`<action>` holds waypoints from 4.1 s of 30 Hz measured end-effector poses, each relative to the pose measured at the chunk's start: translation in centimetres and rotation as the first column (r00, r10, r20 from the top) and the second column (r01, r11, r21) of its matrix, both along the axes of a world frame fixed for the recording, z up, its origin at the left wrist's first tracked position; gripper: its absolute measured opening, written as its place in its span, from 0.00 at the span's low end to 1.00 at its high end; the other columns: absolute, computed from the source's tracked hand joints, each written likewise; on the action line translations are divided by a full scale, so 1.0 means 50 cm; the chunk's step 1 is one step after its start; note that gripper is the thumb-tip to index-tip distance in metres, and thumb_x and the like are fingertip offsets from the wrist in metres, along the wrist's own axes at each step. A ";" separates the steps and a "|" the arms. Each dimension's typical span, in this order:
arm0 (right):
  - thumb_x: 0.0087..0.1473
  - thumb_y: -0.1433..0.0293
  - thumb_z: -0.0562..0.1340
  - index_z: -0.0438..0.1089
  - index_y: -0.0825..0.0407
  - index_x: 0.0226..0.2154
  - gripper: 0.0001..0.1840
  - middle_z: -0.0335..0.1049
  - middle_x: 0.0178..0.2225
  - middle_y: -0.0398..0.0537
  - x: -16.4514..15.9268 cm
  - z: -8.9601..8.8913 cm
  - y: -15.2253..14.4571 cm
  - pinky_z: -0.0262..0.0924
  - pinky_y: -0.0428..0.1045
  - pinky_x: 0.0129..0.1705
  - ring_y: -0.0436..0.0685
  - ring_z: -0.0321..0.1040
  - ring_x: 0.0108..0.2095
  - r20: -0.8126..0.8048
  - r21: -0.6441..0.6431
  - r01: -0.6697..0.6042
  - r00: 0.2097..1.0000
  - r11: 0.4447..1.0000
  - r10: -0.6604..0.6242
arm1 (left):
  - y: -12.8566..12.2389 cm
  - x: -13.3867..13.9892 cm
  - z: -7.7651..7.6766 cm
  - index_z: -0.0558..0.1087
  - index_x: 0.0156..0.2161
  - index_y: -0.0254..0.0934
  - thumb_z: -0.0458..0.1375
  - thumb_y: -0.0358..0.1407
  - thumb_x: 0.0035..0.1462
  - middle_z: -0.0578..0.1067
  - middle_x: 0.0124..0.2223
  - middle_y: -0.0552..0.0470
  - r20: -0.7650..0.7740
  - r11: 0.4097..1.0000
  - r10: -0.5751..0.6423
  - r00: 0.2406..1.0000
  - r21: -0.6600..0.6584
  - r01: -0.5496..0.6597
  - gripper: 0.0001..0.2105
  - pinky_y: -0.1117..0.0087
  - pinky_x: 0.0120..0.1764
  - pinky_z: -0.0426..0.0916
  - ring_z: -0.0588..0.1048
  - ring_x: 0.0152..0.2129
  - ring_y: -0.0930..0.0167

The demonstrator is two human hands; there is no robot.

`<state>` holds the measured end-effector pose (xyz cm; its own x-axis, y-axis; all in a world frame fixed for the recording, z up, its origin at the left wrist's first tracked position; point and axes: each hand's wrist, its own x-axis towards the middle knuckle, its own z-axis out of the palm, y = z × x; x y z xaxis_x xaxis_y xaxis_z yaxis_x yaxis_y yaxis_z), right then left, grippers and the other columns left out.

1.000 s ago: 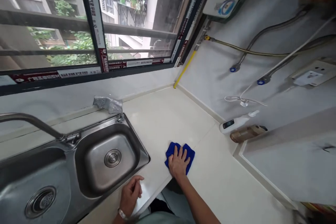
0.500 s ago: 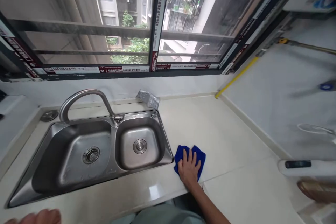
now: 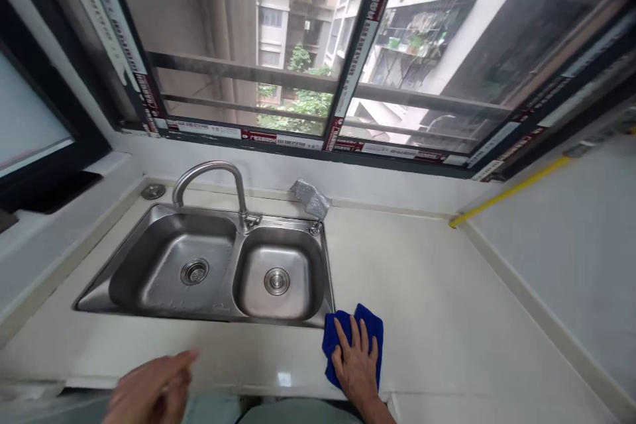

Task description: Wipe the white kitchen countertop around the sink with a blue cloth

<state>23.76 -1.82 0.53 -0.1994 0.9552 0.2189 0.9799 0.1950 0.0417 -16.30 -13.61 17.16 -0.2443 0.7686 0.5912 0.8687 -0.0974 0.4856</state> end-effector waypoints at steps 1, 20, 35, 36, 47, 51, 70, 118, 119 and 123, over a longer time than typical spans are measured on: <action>0.57 0.66 0.53 0.60 0.41 0.64 0.31 0.50 0.68 0.52 0.004 -0.003 0.010 0.41 0.72 0.64 0.70 0.40 0.69 -0.008 0.001 -0.036 0.999 0.999 0.036 | 0.012 0.011 -0.018 0.79 0.43 0.48 0.55 0.36 0.62 0.75 0.22 0.58 -0.029 1.000 -0.020 0.999 -0.020 0.020 0.10 0.74 0.24 0.67 0.72 0.17 0.75; 0.57 0.67 0.53 0.67 0.42 0.56 0.25 0.52 0.67 0.46 0.015 0.047 0.282 0.40 0.67 0.66 0.65 0.41 0.68 -0.040 -0.061 -0.343 0.939 0.937 0.341 | 0.068 0.093 -0.226 0.75 0.52 0.48 0.46 0.41 0.68 0.81 0.33 0.53 0.015 0.436 0.624 0.782 -0.836 -0.332 0.17 0.71 0.30 0.60 0.78 0.31 0.66; 0.59 0.65 0.52 0.69 0.44 0.54 0.22 0.54 0.65 0.48 -0.040 0.050 0.525 0.36 0.65 0.66 0.63 0.40 0.68 -0.094 -0.029 -0.257 0.963 0.966 0.253 | 0.092 0.115 -0.221 0.77 0.48 0.43 0.48 0.42 0.65 0.74 0.23 0.55 0.007 0.384 0.787 0.617 -0.788 -0.481 0.17 0.72 0.29 0.57 0.71 0.23 0.68; 0.59 0.64 0.52 0.69 0.44 0.53 0.22 0.54 0.65 0.48 -0.045 0.049 0.540 0.37 0.65 0.66 0.63 0.40 0.67 -0.103 -0.018 -0.248 0.964 0.969 0.245 | 0.093 0.116 -0.219 0.77 0.47 0.43 0.48 0.42 0.65 0.73 0.23 0.55 0.011 0.382 0.797 0.604 -0.783 -0.491 0.16 0.72 0.29 0.57 0.71 0.23 0.68; 0.60 0.64 0.50 0.67 0.47 0.57 0.25 0.54 0.65 0.52 -0.056 0.036 0.589 0.42 0.69 0.64 0.66 0.41 0.67 -0.114 -0.005 -0.248 0.963 0.969 0.246 | 0.095 0.123 -0.209 0.77 0.43 0.44 0.49 0.40 0.64 0.73 0.22 0.55 0.046 0.400 0.821 0.569 -0.757 -0.517 0.14 0.72 0.30 0.57 0.70 0.23 0.68; 0.59 0.64 0.50 0.65 0.49 0.59 0.27 0.50 0.67 0.55 -0.070 0.035 0.544 0.42 0.72 0.62 0.70 0.41 0.67 -0.078 -0.021 -0.196 0.978 0.980 0.194 | 0.093 0.124 -0.212 0.77 0.44 0.43 0.48 0.39 0.64 0.72 0.22 0.55 0.005 0.415 0.795 0.606 -0.733 -0.539 0.14 0.72 0.28 0.56 0.69 0.22 0.69; 0.53 0.51 0.59 0.75 0.50 0.39 0.22 0.77 0.32 0.52 -0.138 0.030 0.301 0.62 0.63 0.52 0.66 0.73 0.40 -0.629 -0.533 -0.600 0.753 0.597 0.195 | 0.073 0.126 -0.241 0.77 0.46 0.43 0.50 0.38 0.65 0.78 0.29 0.52 0.058 0.505 0.752 0.656 -0.690 -0.519 0.13 0.71 0.28 0.54 0.75 0.27 0.68; 0.63 0.65 0.49 0.62 0.54 0.59 0.25 0.61 0.60 0.58 0.098 -0.001 0.493 0.50 0.68 0.64 0.66 0.52 0.63 -0.284 0.239 -0.538 0.757 0.808 0.588 | 0.084 0.121 -0.233 0.76 0.46 0.43 0.48 0.39 0.66 0.74 0.25 0.54 -0.001 0.406 0.781 0.624 -0.758 -0.510 0.14 0.71 0.29 0.53 0.72 0.25 0.68; 0.63 0.65 0.49 0.63 0.55 0.59 0.25 0.62 0.59 0.59 0.085 -0.002 0.503 0.51 0.68 0.64 0.67 0.53 0.63 -0.281 0.253 -0.495 0.785 0.831 0.553 | 0.085 0.121 -0.231 0.76 0.46 0.43 0.48 0.39 0.66 0.73 0.25 0.54 -0.001 0.399 0.787 0.617 -0.762 -0.510 0.14 0.71 0.29 0.53 0.72 0.25 0.68; 0.63 0.64 0.49 0.67 0.55 0.57 0.25 0.62 0.59 0.60 0.033 0.010 0.558 0.54 0.66 0.60 0.68 0.54 0.61 -0.257 0.224 -0.302 0.899 0.927 0.355 | 0.089 0.120 -0.226 0.76 0.45 0.43 0.48 0.39 0.65 0.72 0.24 0.55 0.006 0.388 0.801 0.598 -0.767 -0.512 0.14 0.71 0.29 0.54 0.71 0.25 0.68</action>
